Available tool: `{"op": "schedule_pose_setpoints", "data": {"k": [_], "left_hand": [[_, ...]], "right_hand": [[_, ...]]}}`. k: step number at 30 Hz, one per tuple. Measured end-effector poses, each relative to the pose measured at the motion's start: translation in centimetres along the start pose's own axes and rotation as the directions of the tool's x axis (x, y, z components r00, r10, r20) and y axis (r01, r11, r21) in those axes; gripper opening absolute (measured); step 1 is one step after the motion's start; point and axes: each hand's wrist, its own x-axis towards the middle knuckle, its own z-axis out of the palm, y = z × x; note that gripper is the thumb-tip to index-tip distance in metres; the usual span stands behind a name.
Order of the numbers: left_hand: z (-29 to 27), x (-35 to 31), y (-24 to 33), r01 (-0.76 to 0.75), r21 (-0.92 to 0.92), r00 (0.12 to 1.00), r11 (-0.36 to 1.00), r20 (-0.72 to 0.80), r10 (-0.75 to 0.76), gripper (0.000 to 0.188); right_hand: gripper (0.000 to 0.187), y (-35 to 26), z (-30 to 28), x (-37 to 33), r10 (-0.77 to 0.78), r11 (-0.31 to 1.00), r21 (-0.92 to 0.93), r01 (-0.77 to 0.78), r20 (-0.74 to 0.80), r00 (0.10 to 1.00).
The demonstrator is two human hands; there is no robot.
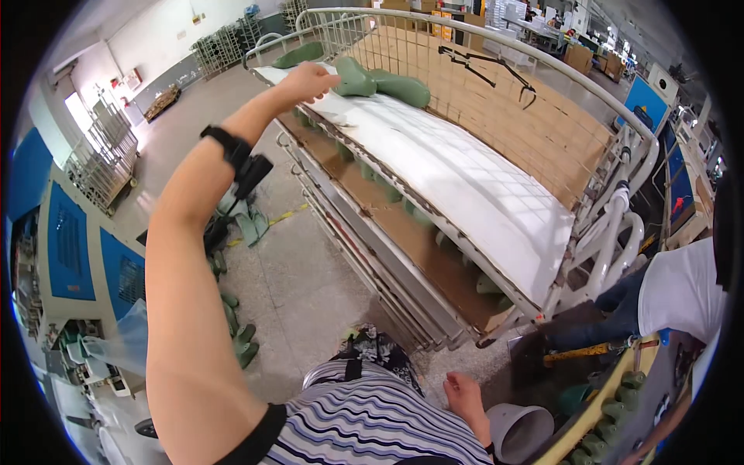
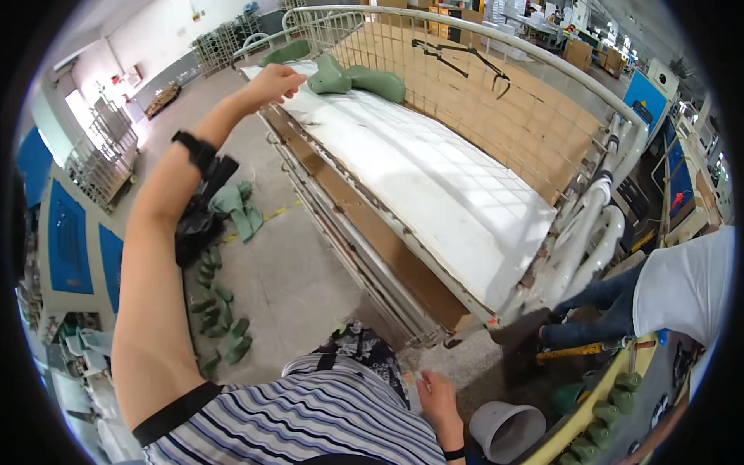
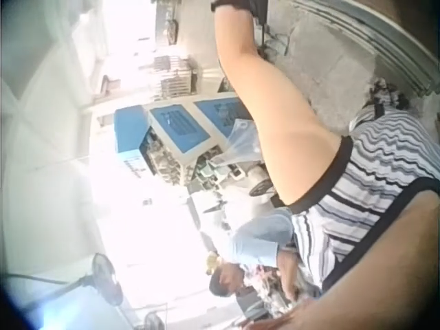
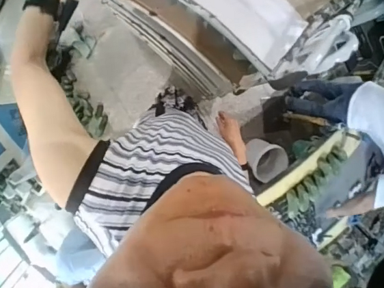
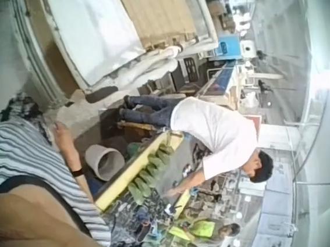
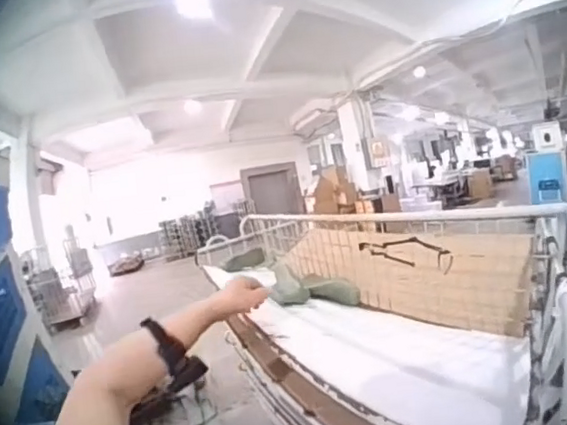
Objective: Organizing shoe lasts by moving them between a storage rack and an assembly table.
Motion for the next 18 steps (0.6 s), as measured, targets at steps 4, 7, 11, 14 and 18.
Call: {"op": "schedule_pose_setpoints", "data": {"k": [4,7,11,14,18], "left_hand": [[0.0,9.1,-0.1,0.19,0.258,0.975,0.947,0.06,-0.212,0.068],[0.8,14.1,-1.0,0.164,0.356,0.945,0.92,0.211,-0.25,0.085],[3.6,20.0,-3.2,0.171,0.418,0.853,0.892,0.391,-0.347,0.089],[5.1,21.5,-4.3,0.214,0.374,0.804,0.902,0.457,-0.38,0.082],[4.3,19.9,-3.7,0.248,0.2,0.769,0.948,0.554,-0.319,0.072]], "right_hand": [[0.024,0.1,3.3,0.0,0.145,0.989,0.018,-0.145,-0.044,0.988],[0.024,-1.4,6.7,1.3,0.264,0.964,0.028,-0.263,-0.171,0.949],[0.025,-3.6,14.0,4.0,0.423,0.905,0.178,-0.386,-0.284,0.861],[0.026,-9.1,17.0,8.0,0.46,0.885,0.223,-0.409,-0.285,0.841],[0.027,-13.9,19.8,11.1,0.451,0.882,0.244,-0.403,-0.185,0.873]]}}
